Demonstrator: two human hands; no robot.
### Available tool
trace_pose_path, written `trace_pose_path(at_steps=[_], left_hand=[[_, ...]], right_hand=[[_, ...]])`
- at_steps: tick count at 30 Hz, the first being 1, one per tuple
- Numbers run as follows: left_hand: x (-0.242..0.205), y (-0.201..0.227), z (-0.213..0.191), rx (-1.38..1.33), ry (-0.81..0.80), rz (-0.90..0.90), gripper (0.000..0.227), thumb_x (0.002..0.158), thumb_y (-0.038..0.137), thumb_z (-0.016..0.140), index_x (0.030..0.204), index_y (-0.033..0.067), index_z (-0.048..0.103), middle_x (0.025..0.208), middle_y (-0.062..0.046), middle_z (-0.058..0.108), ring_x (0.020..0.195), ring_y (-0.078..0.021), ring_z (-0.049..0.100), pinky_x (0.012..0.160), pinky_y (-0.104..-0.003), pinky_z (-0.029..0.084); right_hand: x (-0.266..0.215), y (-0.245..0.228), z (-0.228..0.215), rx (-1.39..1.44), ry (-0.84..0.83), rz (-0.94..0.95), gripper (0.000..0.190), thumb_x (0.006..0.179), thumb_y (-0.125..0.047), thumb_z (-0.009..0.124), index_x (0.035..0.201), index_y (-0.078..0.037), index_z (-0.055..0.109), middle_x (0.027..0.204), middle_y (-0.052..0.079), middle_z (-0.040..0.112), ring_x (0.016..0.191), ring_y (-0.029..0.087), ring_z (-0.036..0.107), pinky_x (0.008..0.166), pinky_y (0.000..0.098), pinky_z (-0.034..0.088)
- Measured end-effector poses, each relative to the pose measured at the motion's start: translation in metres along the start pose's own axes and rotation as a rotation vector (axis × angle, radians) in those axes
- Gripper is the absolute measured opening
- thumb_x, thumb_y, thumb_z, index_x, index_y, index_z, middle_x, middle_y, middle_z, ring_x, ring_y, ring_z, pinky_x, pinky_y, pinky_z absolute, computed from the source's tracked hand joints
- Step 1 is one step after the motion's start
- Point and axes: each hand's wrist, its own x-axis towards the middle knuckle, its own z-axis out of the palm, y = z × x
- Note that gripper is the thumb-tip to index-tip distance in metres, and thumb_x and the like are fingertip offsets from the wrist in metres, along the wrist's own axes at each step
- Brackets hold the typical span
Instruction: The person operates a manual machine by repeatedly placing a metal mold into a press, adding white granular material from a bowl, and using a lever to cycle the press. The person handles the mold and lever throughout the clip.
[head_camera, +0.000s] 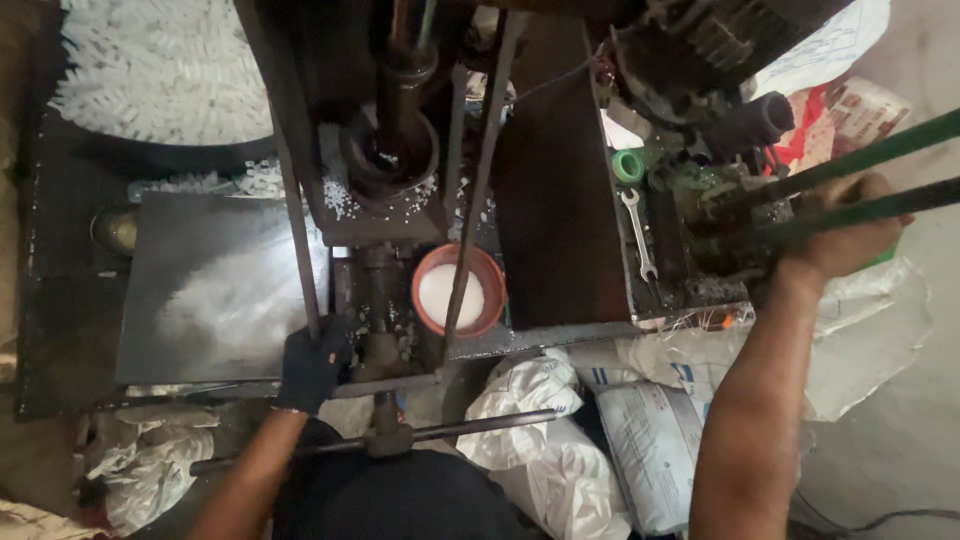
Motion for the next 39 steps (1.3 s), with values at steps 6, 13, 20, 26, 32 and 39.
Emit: trace_pose_path(at_steps=[6, 13, 20, 26, 32, 39], left_hand=[[0.006, -0.010, 0.002, -0.141, -0.007, -0.022, 0.025, 0.097, 0.026, 0.066, 0.097, 0.0029, 0.076, 0.059, 0.003, 0.053, 0.048, -0.0064, 0.044, 0.042, -0.028, 0.030], [0.004, 0.000, 0.002, -0.162, -0.028, -0.028, 0.026, 0.098, 0.026, 0.065, 0.102, 0.0027, 0.075, 0.062, 0.003, 0.057, 0.050, -0.0071, 0.046, 0.043, -0.027, 0.035], [0.003, 0.002, 0.001, 0.316, 0.112, 0.304, 0.032, 0.106, 0.029, 0.061, 0.113, 0.0014, 0.076, 0.068, -0.002, 0.062, 0.060, -0.0132, 0.051, 0.057, -0.032, 0.043], [-0.002, -0.020, -0.024, 0.026, -0.035, 0.128, 0.045, 0.100, 0.034, 0.059, 0.133, 0.0046, 0.063, 0.092, -0.008, 0.067, 0.077, -0.0149, 0.060, 0.071, -0.032, 0.052], [-0.020, -0.081, -0.129, 0.818, -0.456, 0.000, 0.047, 0.092, 0.029, 0.062, 0.136, 0.0151, 0.061, 0.130, -0.008, 0.065, 0.112, -0.0247, 0.069, 0.092, -0.039, 0.058], [-0.055, -0.119, -0.150, 1.511, -0.431, -0.220, 0.048, 0.092, 0.047, 0.064, 0.131, 0.0184, 0.063, 0.137, -0.014, 0.063, 0.125, -0.0325, 0.063, 0.104, -0.047, 0.051]], right_hand=[[-0.002, 0.012, 0.011, 0.190, -0.057, 0.093, 0.033, 0.103, -0.020, 0.070, 0.074, -0.003, 0.066, 0.066, 0.011, 0.061, 0.059, 0.022, 0.055, 0.066, 0.0399, 0.049], [0.026, 0.012, -0.021, 0.644, -0.575, 0.052, 0.038, 0.106, -0.026, 0.079, 0.088, -0.001, 0.057, 0.072, 0.009, 0.058, 0.064, 0.017, 0.054, 0.062, 0.0350, 0.041], [-0.041, 0.018, -0.127, -0.171, -0.031, -0.259, 0.032, 0.100, -0.024, 0.073, 0.071, -0.011, 0.070, 0.067, 0.006, 0.062, 0.058, 0.024, 0.058, 0.055, 0.0380, 0.042], [-0.053, 0.013, -0.113, -0.030, 0.089, -0.095, 0.028, 0.099, -0.015, 0.076, 0.073, -0.004, 0.070, 0.071, 0.012, 0.063, 0.061, 0.029, 0.057, 0.058, 0.0411, 0.042], [-0.056, 0.009, -0.114, 0.063, 0.119, -0.052, 0.028, 0.102, -0.011, 0.076, 0.075, -0.002, 0.074, 0.071, 0.011, 0.064, 0.058, 0.025, 0.057, 0.055, 0.0408, 0.040], [-0.077, 0.018, -0.107, 0.291, 0.127, -0.084, 0.036, 0.117, -0.022, 0.057, 0.116, 0.013, 0.064, 0.107, 0.024, 0.067, 0.079, 0.031, 0.067, 0.068, 0.0429, 0.053]])
